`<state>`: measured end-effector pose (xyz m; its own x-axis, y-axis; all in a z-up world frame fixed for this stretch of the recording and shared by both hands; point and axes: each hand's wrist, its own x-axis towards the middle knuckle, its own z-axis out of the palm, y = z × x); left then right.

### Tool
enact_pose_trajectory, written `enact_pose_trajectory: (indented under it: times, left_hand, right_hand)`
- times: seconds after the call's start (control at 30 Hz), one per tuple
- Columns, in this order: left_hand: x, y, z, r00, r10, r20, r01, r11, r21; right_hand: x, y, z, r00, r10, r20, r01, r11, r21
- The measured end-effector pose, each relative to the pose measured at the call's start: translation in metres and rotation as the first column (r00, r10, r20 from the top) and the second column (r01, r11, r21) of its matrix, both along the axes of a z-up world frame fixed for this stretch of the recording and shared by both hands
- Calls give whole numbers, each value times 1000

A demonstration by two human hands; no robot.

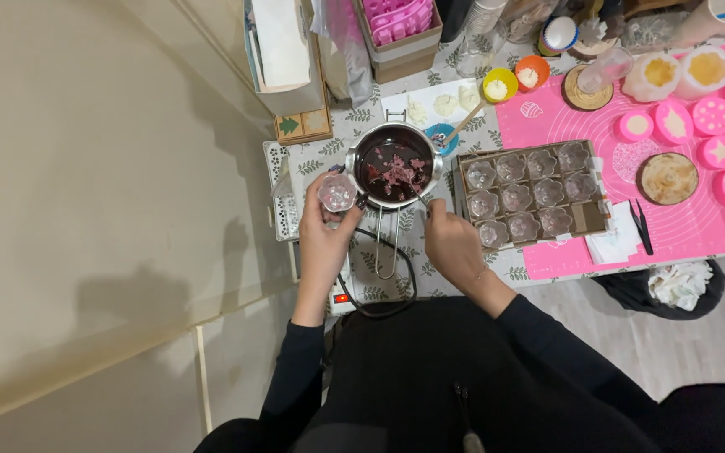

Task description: Preparing small candles by placing wicks and organizing containers at a workstation.

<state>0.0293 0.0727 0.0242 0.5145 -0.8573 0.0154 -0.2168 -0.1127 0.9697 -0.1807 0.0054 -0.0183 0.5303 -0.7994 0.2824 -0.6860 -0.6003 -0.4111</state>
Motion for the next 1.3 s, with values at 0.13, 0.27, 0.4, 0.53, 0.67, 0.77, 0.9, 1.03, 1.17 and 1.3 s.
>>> enact_pose_trajectory:
  times: [0.13, 0.27, 0.4, 0.53, 0.67, 0.77, 0.9, 1.03, 1.17, 1.3]
  left_hand:
    - [-2, 3, 9, 998, -4, -61, 6, 999, 41]
    - [1, 5, -9, 992, 40, -117, -42, 999, -14]
    - [2, 7, -13, 991, 57, -117, -58, 998, -5]
    - [0, 5, -13, 992, 36, -122, -41, 998, -40]
    - [-2, 7, -14, 986, 34, -166, -40, 999, -28]
    - [-3, 9, -12, 986, 62, -157, -66, 998, -15]
    - [1, 14, -21, 981, 71, -180, -85, 994, -72]
    - [4, 18, -19, 983, 90, -160, -90, 996, 3]
    - [5, 15, -18, 986, 90, -137, -86, 996, 33]
    - [2, 9, -13, 989, 83, -125, -76, 995, 64]
  right_hand:
    - [-2, -2, 0, 1000, -1, 16, 0, 999, 46]
    - [-8, -18, 9, 990, 48, 135, -37, 996, -77]
    - [-6, -35, 61, 996, 52, 69, -43, 992, -119]
    - [-6, -61, 68, 991, 113, -75, -120, 987, -108]
    - [-1, -77, 69, 908, 347, -234, -386, 911, -146]
    - [0, -77, 47, 858, 369, -356, -445, 882, -157]
    - [-1, -59, 23, 885, 294, -362, -376, 909, -181]
    - [-4, -41, 27, 899, 290, -329, -354, 923, -153]
    - [-3, -35, 31, 936, 305, -175, -330, 934, -134]
    - [-1, -32, 34, 950, 280, -138, -298, 946, -129]
